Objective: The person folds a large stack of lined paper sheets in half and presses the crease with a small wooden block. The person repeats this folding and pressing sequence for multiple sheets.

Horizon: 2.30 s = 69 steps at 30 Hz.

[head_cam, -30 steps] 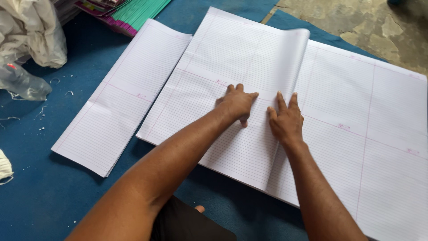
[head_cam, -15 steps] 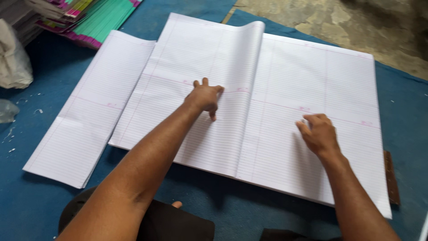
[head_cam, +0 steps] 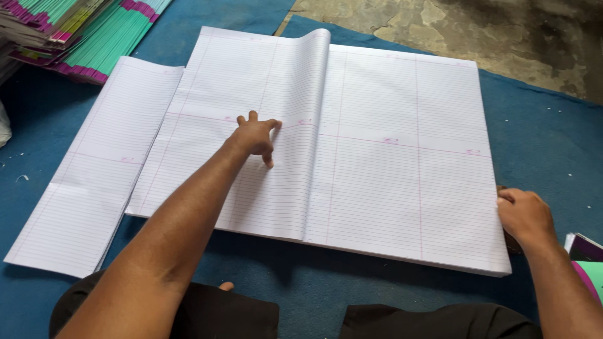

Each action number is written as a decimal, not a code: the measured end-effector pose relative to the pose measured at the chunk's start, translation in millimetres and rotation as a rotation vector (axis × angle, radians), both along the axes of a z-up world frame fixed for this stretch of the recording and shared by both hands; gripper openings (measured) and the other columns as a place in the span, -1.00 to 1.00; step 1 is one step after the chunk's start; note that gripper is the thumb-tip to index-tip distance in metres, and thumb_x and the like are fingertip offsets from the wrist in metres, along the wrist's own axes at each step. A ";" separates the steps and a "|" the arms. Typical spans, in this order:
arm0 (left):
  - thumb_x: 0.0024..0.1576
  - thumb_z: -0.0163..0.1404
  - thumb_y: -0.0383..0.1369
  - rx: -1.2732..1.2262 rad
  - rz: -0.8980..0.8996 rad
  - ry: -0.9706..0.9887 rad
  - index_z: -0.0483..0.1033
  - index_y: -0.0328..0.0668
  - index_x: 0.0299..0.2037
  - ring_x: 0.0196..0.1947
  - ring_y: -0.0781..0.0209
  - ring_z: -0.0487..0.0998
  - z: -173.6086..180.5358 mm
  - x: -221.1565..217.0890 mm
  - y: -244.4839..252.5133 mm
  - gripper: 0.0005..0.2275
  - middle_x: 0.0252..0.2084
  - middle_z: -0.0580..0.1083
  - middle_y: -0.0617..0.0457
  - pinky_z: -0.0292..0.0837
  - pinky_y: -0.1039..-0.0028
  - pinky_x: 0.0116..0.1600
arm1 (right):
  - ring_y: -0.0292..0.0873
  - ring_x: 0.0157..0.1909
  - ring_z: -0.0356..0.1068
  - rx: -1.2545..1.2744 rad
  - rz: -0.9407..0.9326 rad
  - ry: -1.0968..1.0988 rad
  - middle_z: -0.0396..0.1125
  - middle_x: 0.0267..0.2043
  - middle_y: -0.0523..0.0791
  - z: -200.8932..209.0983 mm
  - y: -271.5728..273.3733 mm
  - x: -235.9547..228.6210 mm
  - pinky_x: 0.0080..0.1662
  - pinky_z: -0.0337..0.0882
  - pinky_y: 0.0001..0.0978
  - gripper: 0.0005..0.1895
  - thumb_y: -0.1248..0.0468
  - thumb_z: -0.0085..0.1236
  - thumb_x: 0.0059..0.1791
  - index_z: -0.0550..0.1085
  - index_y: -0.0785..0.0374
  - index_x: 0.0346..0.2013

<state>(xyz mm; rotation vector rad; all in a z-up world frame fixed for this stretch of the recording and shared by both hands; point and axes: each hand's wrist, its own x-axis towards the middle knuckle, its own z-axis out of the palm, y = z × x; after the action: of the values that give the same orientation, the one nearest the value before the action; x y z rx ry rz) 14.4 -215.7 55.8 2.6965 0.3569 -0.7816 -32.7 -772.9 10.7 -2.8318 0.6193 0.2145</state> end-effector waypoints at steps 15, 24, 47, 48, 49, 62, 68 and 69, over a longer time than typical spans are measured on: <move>-0.23 0.43 -0.42 0.012 0.005 0.017 0.10 0.52 0.45 0.51 -0.33 -0.23 2.1 -1.2 0.3 0.02 0.51 -0.10 -0.15 0.36 -0.19 0.33 | 0.12 0.08 0.44 -0.043 -0.169 0.051 0.38 0.15 0.13 -43.0 -44.6 8.7 0.01 0.46 0.11 -0.45 0.17 0.24 0.01 0.40 0.14 0.30; -0.23 0.42 -0.42 0.016 -0.010 0.008 0.10 0.48 0.45 0.50 -0.35 -0.18 1.0 -1.4 0.1 0.01 0.51 -0.08 -0.17 0.39 -0.16 0.31 | 0.10 0.11 0.35 0.052 0.130 -0.283 0.33 0.14 0.11 27.5 41.8 16.6 0.07 0.41 0.11 -0.57 0.36 -0.02 0.10 0.43 0.16 0.28; -0.16 0.38 -0.36 0.014 0.004 0.017 0.09 0.54 0.44 0.51 -0.17 -0.14 22.6 -12.7 -5.5 -0.05 0.53 -0.10 -0.04 0.26 -0.37 0.32 | -0.12 -0.06 0.40 0.294 0.920 -0.059 0.28 0.01 -0.06 52.3 346.2 -40.6 0.05 0.50 -0.28 -0.52 0.27 0.13 -0.01 0.44 -0.13 0.22; -0.16 0.39 -0.36 0.008 0.003 0.013 0.09 0.54 0.44 0.51 -0.17 -0.14 21.8 -12.7 -5.4 -0.05 0.53 -0.10 -0.04 0.24 -0.37 0.32 | -0.13 -0.07 0.39 0.264 0.952 -0.082 0.29 -0.02 -0.06 47.9 342.7 -42.3 0.05 0.49 -0.28 -0.52 0.28 0.16 -0.03 0.47 -0.11 0.19; -0.16 0.39 -0.37 0.001 0.003 0.009 0.09 0.53 0.44 0.51 -0.18 -0.14 21.0 -12.5 -5.3 -0.05 0.52 -0.10 -0.04 0.23 -0.37 0.32 | -0.14 -0.08 0.39 0.293 0.923 -0.095 0.30 -0.04 -0.07 42.8 340.2 -43.5 0.04 0.49 -0.29 -0.52 0.28 0.17 -0.04 0.48 -0.11 0.18; -0.16 0.39 -0.36 0.003 -0.002 0.020 0.14 0.48 0.41 0.45 -0.15 -0.02 23.2 -9.6 -5.7 -0.09 0.46 0.00 -0.05 0.23 -0.38 0.33 | -0.19 -0.15 0.32 0.399 0.708 -0.229 0.30 -0.10 -0.10 12.5 345.9 40.0 -0.06 0.49 -0.39 -0.54 0.32 0.18 -0.02 0.50 -0.08 0.18; -0.15 0.37 -0.43 -0.022 -0.003 -0.004 0.21 0.42 0.39 0.44 -0.14 0.01 25.2 -12.1 -5.6 -0.13 0.43 0.04 -0.09 0.14 -0.44 0.34 | -0.18 -0.16 0.29 0.395 0.652 -0.248 0.25 -0.06 -0.07 6.2 356.7 104.5 -0.11 0.48 -0.40 -0.55 0.33 0.13 0.02 0.50 -0.07 0.20; -0.15 0.37 -0.44 -0.025 -0.001 -0.009 0.20 0.43 0.39 0.44 -0.14 0.00 25.6 -12.7 -5.3 -0.13 0.42 0.04 -0.09 0.13 -0.44 0.35 | -0.19 -0.16 0.28 0.387 0.658 -0.263 0.24 -0.05 -0.07 5.2 358.7 115.0 -0.12 0.48 -0.41 -0.55 0.34 0.13 0.02 0.50 -0.07 0.20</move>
<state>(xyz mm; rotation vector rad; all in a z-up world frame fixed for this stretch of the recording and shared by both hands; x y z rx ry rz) 1.6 -221.0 81.4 2.6758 0.3415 -0.7695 82.3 -414.2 15.8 -2.5163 -0.3835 0.0558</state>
